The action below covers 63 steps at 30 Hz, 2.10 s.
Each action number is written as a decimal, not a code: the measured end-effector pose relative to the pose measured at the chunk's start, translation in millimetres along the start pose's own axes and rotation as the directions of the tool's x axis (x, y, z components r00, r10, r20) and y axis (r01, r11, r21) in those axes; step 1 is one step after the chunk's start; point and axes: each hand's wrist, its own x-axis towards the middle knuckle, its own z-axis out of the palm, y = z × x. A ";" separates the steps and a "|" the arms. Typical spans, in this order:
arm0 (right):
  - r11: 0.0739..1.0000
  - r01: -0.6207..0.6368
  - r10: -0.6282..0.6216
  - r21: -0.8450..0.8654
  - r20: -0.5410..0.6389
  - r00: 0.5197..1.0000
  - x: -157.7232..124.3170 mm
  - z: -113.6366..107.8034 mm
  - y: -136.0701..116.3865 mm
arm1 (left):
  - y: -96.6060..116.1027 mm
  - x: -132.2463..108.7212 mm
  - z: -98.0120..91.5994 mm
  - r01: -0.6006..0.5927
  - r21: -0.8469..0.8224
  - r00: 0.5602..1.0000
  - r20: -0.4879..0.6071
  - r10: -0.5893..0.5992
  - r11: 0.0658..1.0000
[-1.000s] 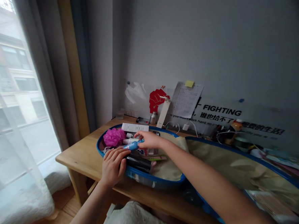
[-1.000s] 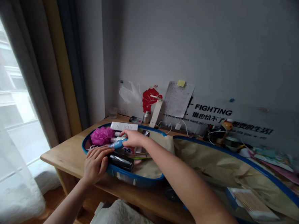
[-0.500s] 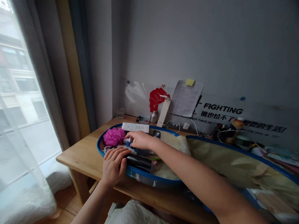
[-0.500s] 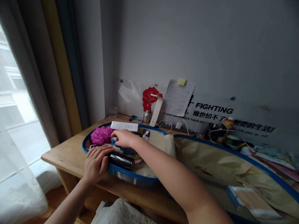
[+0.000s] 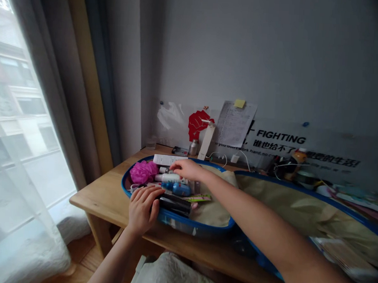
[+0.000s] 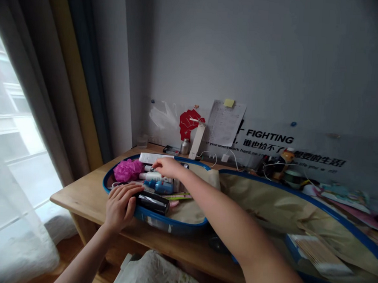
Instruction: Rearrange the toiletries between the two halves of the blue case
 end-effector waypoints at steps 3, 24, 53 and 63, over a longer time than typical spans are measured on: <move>1.000 -0.023 0.023 0.004 -0.066 0.998 -11.4 -22.3 19.0 | 0.6 0.4 -0.3 0.001 0.004 1.000 0.000 -0.001 1.000; 0.928 0.161 -0.177 -0.337 -0.018 0.984 -28.4 6.0 56.2 | 0.1 1.3 -1.2 -0.002 -0.001 1.000 0.018 0.002 1.000; 0.850 0.288 -0.254 -0.440 0.134 0.958 -53.1 12.6 49.3 | 0.6 1.9 -2.1 -0.014 0.010 1.000 0.005 0.014 1.000; 0.941 -0.078 0.001 -0.329 -0.227 0.974 -105.2 -111.5 99.3 | -2.0 -0.4 0.4 0.005 0.009 1.000 0.010 -0.005 1.000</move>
